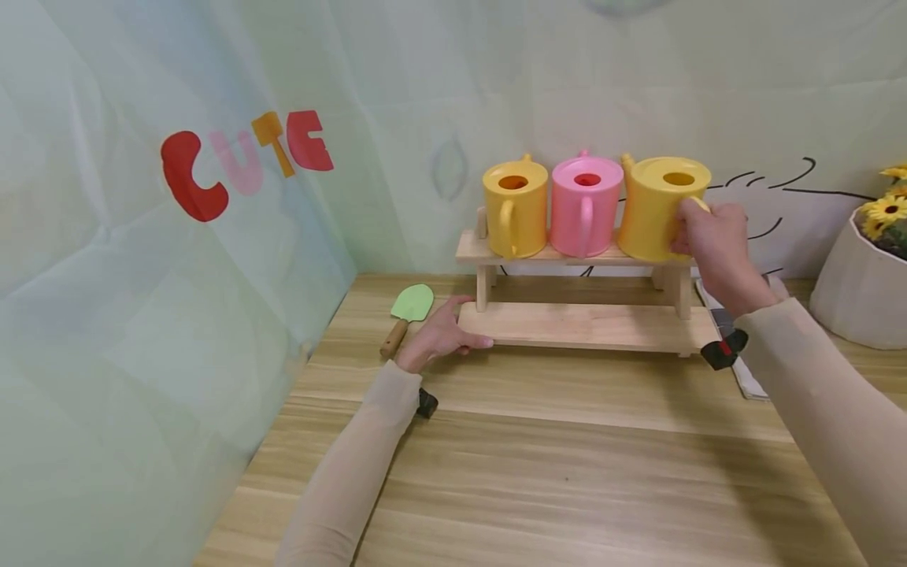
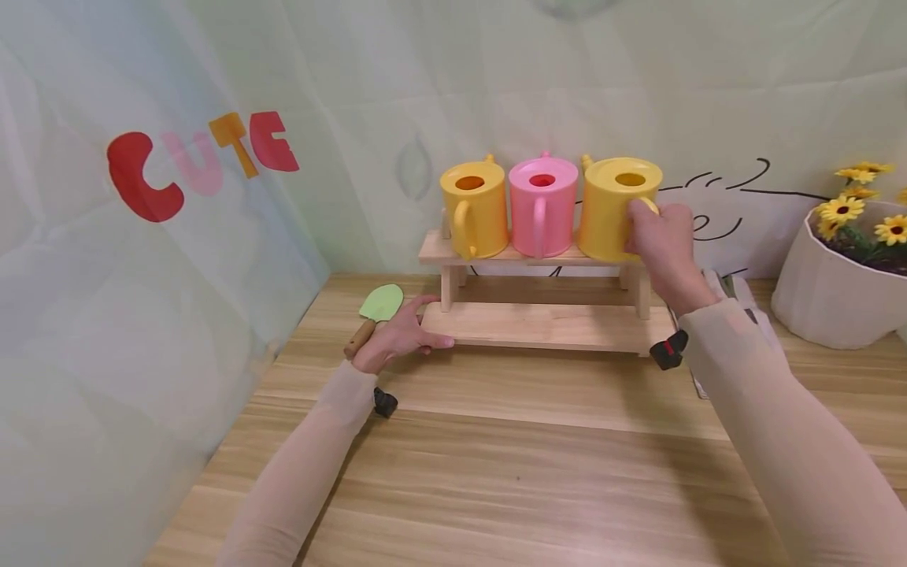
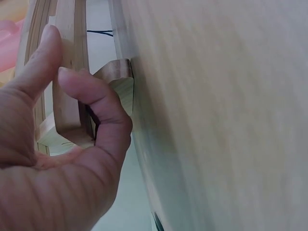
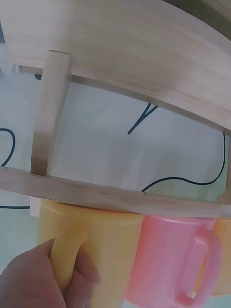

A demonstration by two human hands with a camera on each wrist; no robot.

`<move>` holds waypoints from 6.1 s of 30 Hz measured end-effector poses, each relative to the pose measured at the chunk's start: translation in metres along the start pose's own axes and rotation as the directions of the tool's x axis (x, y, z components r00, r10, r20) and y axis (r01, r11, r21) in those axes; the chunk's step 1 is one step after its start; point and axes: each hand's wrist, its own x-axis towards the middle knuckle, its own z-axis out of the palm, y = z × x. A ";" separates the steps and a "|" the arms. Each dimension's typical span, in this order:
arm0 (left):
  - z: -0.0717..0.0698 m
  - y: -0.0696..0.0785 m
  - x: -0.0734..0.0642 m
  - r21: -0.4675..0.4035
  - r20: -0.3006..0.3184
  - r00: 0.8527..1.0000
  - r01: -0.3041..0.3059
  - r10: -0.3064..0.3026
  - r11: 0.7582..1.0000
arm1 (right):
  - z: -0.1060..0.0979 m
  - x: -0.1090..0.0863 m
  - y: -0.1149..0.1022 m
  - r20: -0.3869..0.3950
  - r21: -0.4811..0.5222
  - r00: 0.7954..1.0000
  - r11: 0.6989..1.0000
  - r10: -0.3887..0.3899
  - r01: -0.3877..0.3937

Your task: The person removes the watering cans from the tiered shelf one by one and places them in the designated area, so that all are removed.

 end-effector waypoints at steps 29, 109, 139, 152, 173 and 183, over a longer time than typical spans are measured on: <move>0.001 0.001 0.000 -0.034 0.004 1.000 0.017 -0.017 0.999 | -0.016 -0.041 -0.001 -0.024 -0.069 0.999 0.997 -0.039 0.037; 0.001 -0.001 0.004 -0.014 -0.002 1.000 0.013 -0.013 1.000 | -0.044 -0.182 0.100 -0.015 -0.050 0.982 0.981 0.188 -0.189; 0.000 -0.001 0.004 -0.003 0.003 1.000 0.017 -0.017 1.000 | -0.044 -0.189 0.109 0.071 -0.114 0.977 0.975 0.201 -0.192; 0.000 -0.001 0.005 -0.023 0.001 1.000 0.023 -0.023 0.999 | -0.047 -0.192 0.112 0.118 -0.149 0.963 0.963 0.242 -0.223; 0.001 -0.003 0.006 -0.045 0.008 1.000 0.010 -0.010 0.999 | -0.062 -0.192 0.114 0.122 -0.336 0.935 0.900 0.333 -0.277; 0.000 -0.003 0.005 -0.051 0.013 1.000 0.008 -0.008 0.999 | -0.063 -0.200 0.115 0.065 -0.337 0.963 0.914 0.261 -0.225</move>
